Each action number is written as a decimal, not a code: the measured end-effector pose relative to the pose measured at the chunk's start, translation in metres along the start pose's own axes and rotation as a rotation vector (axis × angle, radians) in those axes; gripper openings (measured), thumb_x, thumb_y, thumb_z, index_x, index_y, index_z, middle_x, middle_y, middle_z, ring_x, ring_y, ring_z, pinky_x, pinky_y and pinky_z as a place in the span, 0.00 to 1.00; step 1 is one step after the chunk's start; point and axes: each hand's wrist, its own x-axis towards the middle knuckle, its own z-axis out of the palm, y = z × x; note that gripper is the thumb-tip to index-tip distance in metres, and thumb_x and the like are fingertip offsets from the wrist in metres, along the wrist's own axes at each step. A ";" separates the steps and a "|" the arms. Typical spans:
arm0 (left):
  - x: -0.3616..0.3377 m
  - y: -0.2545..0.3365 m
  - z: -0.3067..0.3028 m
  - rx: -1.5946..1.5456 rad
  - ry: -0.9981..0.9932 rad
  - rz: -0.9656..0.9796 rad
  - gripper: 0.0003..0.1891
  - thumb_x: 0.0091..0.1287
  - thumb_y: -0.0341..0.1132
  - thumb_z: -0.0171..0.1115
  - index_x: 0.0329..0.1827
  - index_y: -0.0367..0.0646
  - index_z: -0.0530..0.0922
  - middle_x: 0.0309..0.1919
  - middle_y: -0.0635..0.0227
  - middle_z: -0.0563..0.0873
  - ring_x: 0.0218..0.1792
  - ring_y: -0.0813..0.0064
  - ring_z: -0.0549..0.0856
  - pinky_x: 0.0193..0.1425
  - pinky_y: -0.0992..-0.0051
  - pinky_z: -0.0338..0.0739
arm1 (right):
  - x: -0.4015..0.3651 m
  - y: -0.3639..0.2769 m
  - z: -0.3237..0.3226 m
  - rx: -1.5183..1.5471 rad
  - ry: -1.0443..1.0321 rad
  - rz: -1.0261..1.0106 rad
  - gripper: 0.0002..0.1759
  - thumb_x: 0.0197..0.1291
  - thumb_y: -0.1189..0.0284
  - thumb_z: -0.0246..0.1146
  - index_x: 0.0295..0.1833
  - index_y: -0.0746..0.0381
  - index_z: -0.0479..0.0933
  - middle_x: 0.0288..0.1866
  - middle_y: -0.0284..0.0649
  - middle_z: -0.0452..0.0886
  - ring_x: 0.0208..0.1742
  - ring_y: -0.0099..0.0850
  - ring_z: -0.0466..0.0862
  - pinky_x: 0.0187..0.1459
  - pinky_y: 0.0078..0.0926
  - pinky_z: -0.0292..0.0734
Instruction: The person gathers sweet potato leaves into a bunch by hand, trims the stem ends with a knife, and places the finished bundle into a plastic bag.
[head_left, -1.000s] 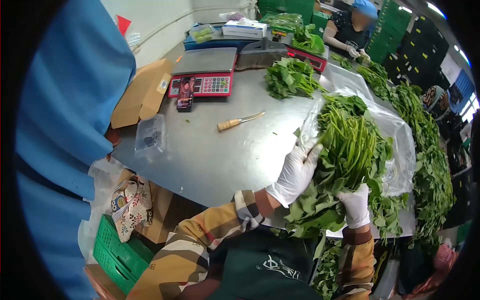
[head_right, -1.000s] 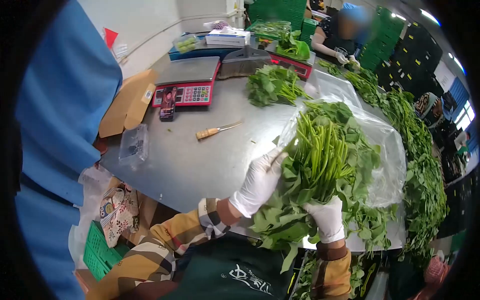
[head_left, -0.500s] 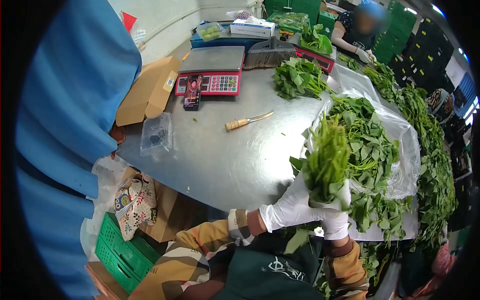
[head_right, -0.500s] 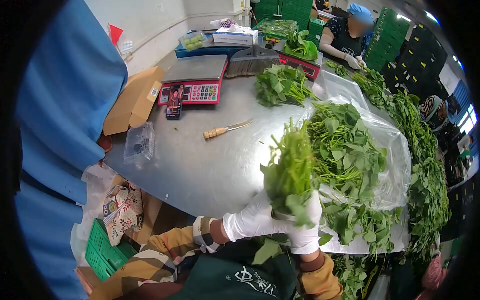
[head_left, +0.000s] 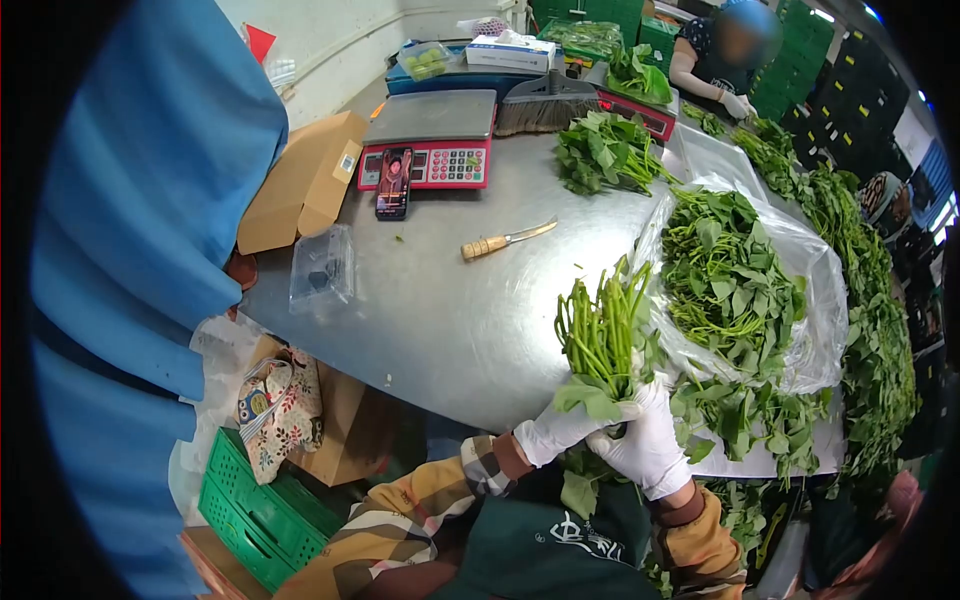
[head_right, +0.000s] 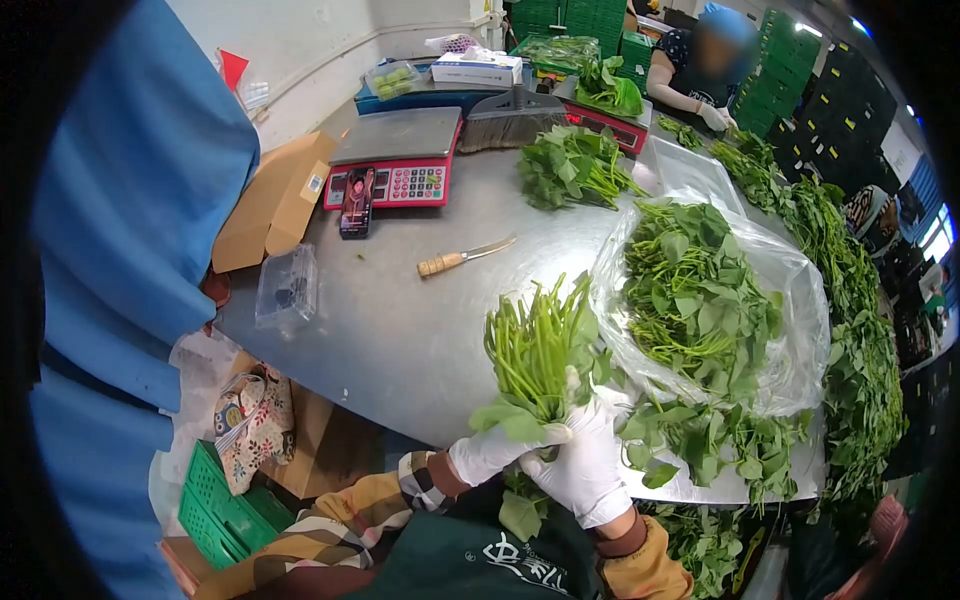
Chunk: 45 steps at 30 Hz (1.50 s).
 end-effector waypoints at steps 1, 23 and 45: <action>-0.002 0.001 0.002 -0.091 0.061 0.017 0.26 0.64 0.38 0.71 0.63 0.37 0.75 0.56 0.64 0.83 0.53 0.78 0.80 0.59 0.74 0.75 | 0.001 0.003 0.002 0.033 -0.044 -0.003 0.31 0.46 0.65 0.72 0.59 0.62 0.76 0.58 0.48 0.78 0.54 0.48 0.78 0.60 0.44 0.71; 0.007 -0.029 -0.021 -0.729 0.434 -0.088 0.15 0.65 0.30 0.68 0.55 0.39 0.81 0.49 0.71 0.86 0.46 0.81 0.84 0.52 0.76 0.81 | 0.020 0.019 0.034 0.109 -0.159 0.120 0.56 0.45 0.48 0.76 0.72 0.70 0.61 0.59 0.52 0.74 0.57 0.50 0.74 0.60 0.43 0.68; 0.002 -0.028 -0.025 -0.765 0.443 -0.106 0.16 0.64 0.29 0.69 0.54 0.41 0.82 0.46 0.72 0.86 0.43 0.81 0.84 0.49 0.77 0.81 | 0.018 0.006 0.050 0.088 0.025 0.109 0.46 0.46 0.56 0.77 0.67 0.69 0.69 0.62 0.55 0.67 0.62 0.51 0.69 0.65 0.44 0.65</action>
